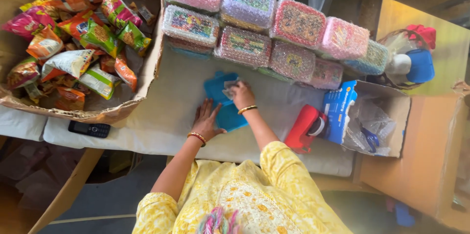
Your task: Wiping a blue plastic container with a cloth on a store counter.
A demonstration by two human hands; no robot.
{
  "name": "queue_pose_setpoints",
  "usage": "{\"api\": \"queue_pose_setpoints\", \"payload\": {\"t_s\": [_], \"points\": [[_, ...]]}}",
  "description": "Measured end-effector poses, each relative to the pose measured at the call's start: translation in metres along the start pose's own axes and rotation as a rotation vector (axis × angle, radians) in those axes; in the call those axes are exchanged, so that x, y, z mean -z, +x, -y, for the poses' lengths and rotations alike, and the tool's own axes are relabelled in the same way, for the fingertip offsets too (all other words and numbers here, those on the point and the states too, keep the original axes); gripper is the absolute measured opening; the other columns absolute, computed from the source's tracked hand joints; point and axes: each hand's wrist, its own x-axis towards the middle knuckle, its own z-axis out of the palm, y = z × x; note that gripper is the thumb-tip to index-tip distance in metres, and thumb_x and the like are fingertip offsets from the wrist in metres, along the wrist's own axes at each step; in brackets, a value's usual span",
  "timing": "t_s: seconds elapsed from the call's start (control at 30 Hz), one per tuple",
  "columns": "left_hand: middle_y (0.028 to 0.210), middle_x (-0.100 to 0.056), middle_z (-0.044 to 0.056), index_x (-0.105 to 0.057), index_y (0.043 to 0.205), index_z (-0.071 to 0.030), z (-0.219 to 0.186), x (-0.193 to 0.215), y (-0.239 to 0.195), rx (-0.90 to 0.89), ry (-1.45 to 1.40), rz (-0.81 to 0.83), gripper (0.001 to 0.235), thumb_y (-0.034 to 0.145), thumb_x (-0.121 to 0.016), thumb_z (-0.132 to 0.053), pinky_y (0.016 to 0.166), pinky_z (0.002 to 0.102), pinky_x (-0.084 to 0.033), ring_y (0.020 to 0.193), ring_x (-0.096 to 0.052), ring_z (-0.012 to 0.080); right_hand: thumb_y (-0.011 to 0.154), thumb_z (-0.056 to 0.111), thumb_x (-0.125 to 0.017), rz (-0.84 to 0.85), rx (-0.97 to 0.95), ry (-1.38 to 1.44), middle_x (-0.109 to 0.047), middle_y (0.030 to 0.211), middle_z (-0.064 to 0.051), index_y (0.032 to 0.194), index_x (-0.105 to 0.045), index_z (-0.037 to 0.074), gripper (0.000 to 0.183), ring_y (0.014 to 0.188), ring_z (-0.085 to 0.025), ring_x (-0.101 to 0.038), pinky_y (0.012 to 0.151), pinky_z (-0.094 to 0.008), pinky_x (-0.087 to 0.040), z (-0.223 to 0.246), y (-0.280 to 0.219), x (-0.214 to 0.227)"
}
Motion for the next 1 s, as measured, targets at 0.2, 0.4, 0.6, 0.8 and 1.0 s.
{"api": "queue_pose_setpoints", "payload": {"t_s": [0.2,0.4,0.6,0.8,1.0], "points": [[0.167,-0.012,0.019,-0.026,0.157,-0.016,0.016,-0.006,0.002,-0.055,-0.040,0.007,0.125,0.060,-0.083,-0.071,0.124,0.058,-0.011,0.156,-0.003,0.0370,0.083,0.007,-0.063,0.163,0.252,0.107,-0.065,0.111,-0.009,0.108,-0.078,0.017,0.031,0.110,-0.032,-0.063,0.095,-0.044,-0.055,0.026,-0.007,-0.046],[0.166,-0.016,0.018,-0.033,0.157,-0.023,0.022,0.013,0.006,-0.135,-0.024,0.035,0.120,0.059,-0.078,-0.076,0.125,0.057,-0.009,0.156,-0.002,0.0367,0.081,0.012,-0.068,0.009,0.026,0.032,-0.066,0.106,-0.011,0.106,-0.078,0.019,0.028,0.103,-0.036,-0.061,0.089,-0.046,-0.054,0.036,0.025,-0.042],[0.166,-0.013,0.021,-0.034,0.154,-0.020,0.039,-0.010,0.014,-0.165,0.006,0.052,0.118,0.062,-0.074,-0.083,0.123,0.059,-0.005,0.156,0.002,0.0396,0.077,0.010,-0.068,0.117,0.257,0.157,-0.067,0.110,-0.009,0.108,-0.074,0.014,0.032,0.112,-0.033,-0.063,0.099,-0.044,-0.054,0.033,0.019,-0.065],[0.166,-0.016,0.017,-0.037,0.154,-0.027,0.036,-0.005,0.013,-0.168,-0.026,0.024,0.116,0.059,-0.075,-0.081,0.122,0.062,-0.006,0.155,0.000,0.0426,0.077,0.013,-0.073,0.052,0.013,0.057,-0.067,0.106,-0.011,0.101,-0.079,0.016,0.025,0.106,-0.035,-0.062,0.092,-0.045,-0.051,0.039,0.027,-0.043],[0.165,-0.018,0.016,-0.035,0.154,-0.031,0.034,-0.003,0.016,-0.167,-0.042,0.008,0.117,0.056,-0.079,-0.078,0.122,0.063,-0.008,0.155,-0.001,0.0433,0.077,0.013,-0.069,0.162,0.334,0.081,-0.067,0.106,-0.007,0.101,-0.079,0.017,0.026,0.107,-0.032,-0.062,0.096,-0.044,-0.053,0.010,0.021,-0.036]]}}
